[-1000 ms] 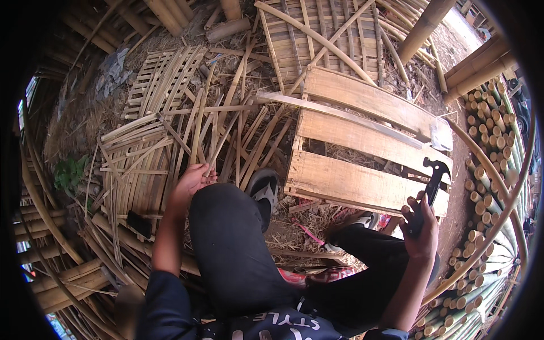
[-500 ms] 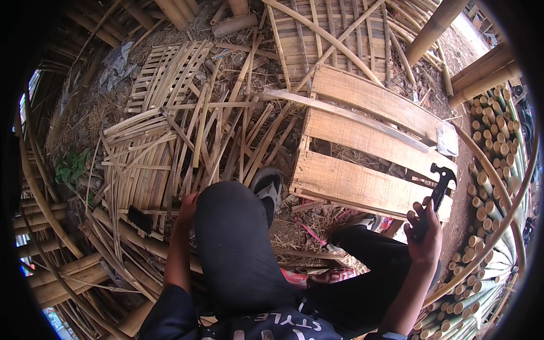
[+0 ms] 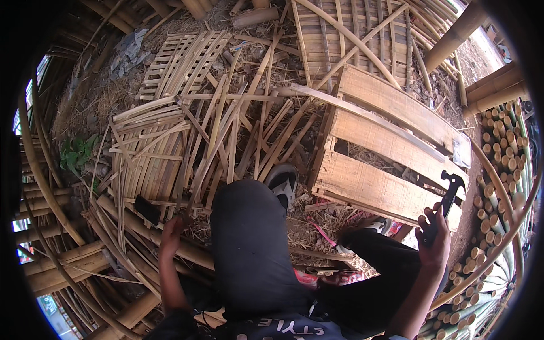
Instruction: The person assembles a wooden crate by hand, positioning a thin wooden slat across the frame and hammering a nail into the wood to secure it.
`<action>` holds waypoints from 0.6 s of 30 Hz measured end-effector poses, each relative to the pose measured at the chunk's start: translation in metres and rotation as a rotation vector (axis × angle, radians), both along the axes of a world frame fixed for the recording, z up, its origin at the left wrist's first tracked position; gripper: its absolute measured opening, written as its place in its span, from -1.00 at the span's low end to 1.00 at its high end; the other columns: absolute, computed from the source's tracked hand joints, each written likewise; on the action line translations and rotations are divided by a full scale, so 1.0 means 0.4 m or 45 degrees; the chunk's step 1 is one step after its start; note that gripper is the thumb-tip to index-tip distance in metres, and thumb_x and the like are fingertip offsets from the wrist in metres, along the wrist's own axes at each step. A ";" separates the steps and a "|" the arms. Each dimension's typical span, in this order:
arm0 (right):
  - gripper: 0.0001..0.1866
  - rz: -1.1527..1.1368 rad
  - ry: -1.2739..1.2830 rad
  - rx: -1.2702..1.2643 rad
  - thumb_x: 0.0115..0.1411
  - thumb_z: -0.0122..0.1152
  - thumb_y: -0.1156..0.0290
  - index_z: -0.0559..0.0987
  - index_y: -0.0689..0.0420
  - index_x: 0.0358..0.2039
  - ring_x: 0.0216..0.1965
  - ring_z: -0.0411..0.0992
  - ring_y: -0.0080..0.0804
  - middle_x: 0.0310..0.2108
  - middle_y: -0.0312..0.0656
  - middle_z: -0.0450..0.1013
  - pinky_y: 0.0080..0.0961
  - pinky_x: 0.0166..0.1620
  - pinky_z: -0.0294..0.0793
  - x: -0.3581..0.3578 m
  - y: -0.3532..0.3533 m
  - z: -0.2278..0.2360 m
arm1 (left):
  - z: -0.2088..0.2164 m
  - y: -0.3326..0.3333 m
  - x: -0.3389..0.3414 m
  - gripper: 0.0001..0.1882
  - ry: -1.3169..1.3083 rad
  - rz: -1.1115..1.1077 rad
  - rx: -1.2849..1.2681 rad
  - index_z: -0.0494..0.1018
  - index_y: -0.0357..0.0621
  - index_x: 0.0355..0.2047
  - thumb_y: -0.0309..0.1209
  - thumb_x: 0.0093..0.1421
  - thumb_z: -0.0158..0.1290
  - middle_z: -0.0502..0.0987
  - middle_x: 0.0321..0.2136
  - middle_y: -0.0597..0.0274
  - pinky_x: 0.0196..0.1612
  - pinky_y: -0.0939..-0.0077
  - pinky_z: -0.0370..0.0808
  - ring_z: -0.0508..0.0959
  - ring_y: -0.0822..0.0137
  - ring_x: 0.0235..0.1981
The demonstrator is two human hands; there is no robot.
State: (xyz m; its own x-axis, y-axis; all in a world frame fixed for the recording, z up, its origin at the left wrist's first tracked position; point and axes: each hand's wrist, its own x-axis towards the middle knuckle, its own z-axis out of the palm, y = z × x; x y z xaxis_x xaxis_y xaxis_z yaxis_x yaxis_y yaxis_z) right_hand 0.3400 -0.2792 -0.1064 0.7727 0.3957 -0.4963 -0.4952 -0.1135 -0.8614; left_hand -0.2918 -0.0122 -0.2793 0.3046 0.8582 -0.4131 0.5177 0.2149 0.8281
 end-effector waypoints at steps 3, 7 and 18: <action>-0.69 0.031 -0.029 -0.048 0.33 0.22 0.08 0.52 -0.13 0.02 -0.27 0.45 -0.61 -0.21 -0.42 0.50 -0.65 -0.35 0.39 -0.003 0.012 -0.018 | -0.058 0.052 -0.016 -0.68 -0.080 0.220 -0.027 0.47 -0.26 0.06 -0.31 0.48 -0.12 0.59 -0.10 0.20 0.02 0.46 0.43 0.54 0.38 -0.15; -0.69 0.049 -0.044 -0.035 0.33 0.24 0.11 0.51 -0.07 -0.01 -0.30 0.42 -0.68 -0.24 -0.43 0.49 -0.75 -0.41 0.32 0.017 -0.006 -0.046 | -0.153 0.053 0.105 -0.74 0.084 0.792 0.832 0.44 -0.27 0.03 -0.39 0.43 -0.07 0.58 -0.09 0.15 -0.06 0.33 0.49 0.57 0.24 -0.15; -0.72 0.064 -0.067 -0.066 0.35 0.23 0.16 0.51 -0.06 -0.01 -0.27 0.43 -0.67 -0.21 -0.41 0.49 -0.77 -0.37 0.35 0.070 -0.029 -0.092 | -0.402 -0.145 0.539 -0.59 0.447 -0.125 0.509 0.35 -0.22 0.06 -0.48 0.19 0.10 0.49 -0.02 -0.10 0.02 0.01 0.49 0.54 -0.21 -0.10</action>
State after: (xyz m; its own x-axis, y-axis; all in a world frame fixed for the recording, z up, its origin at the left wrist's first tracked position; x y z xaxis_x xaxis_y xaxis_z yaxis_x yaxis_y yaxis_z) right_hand 0.3680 -0.2907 -0.1430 0.7782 0.4096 -0.4762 -0.4416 -0.1824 -0.8785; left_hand -0.0761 -0.0702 -0.4401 0.2936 0.9439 -0.1513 0.7798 -0.1449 0.6091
